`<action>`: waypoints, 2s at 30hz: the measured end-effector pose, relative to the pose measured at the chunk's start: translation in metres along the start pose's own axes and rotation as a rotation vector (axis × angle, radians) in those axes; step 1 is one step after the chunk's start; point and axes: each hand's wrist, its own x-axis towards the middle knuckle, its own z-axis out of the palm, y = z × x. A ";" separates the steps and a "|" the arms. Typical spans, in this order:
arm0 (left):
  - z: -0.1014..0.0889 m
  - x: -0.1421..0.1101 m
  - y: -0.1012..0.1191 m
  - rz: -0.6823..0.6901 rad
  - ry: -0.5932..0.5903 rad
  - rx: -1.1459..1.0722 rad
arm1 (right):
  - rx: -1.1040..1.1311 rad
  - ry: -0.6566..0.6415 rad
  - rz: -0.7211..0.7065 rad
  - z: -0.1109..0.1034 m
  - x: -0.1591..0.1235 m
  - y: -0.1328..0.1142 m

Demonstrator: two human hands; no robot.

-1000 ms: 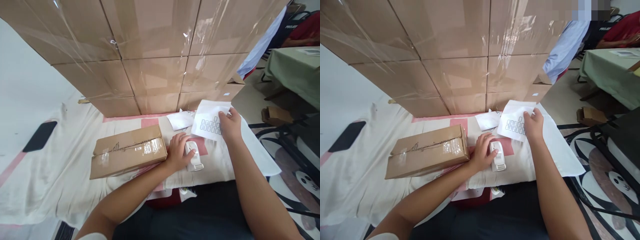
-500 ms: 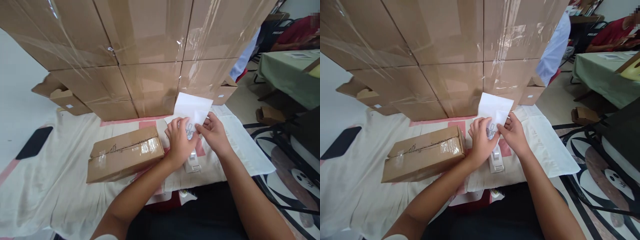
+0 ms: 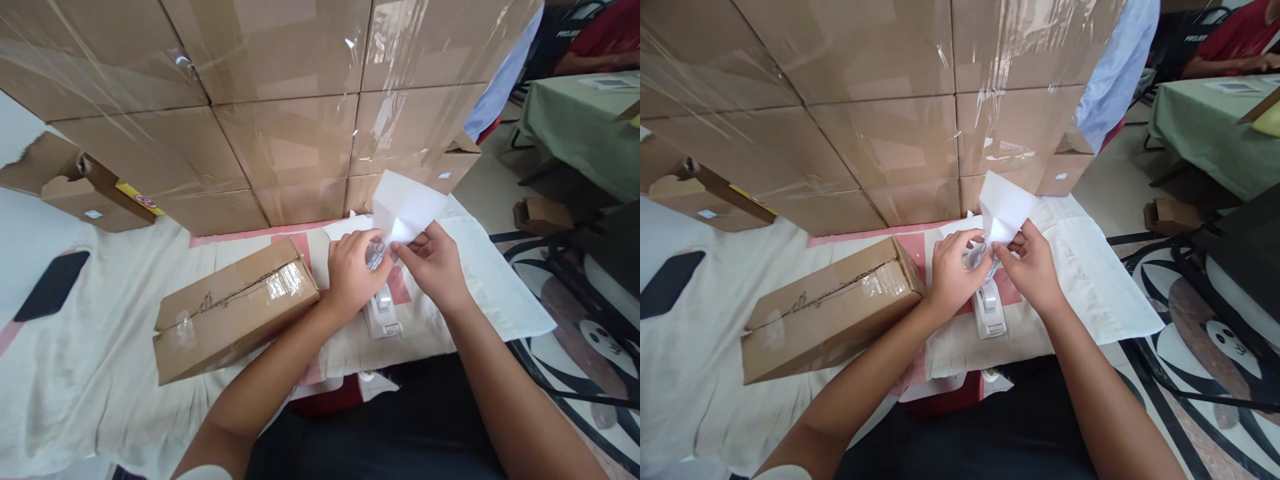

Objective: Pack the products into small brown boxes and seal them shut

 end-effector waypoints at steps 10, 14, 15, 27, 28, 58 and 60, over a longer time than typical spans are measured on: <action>-0.002 0.001 -0.011 0.015 0.103 0.016 | -0.181 0.057 -0.022 0.008 -0.004 -0.007; -0.004 0.004 -0.017 -0.097 0.092 -0.141 | -0.073 0.065 0.036 -0.003 0.009 0.007; -0.004 0.004 -0.018 -0.111 0.095 -0.174 | -0.057 0.087 0.057 -0.008 0.015 0.015; -0.007 -0.004 -0.013 0.060 0.074 -0.009 | -0.471 0.257 0.379 -0.038 0.029 0.035; -0.007 -0.005 -0.014 0.106 0.064 0.051 | -0.358 0.089 0.471 -0.033 0.027 0.026; -0.254 -0.060 -0.047 0.136 -0.650 0.813 | 0.563 -0.597 0.646 0.122 -0.068 0.013; -0.253 -0.060 -0.046 0.138 -0.641 0.802 | 0.565 -0.585 0.636 0.124 -0.068 0.018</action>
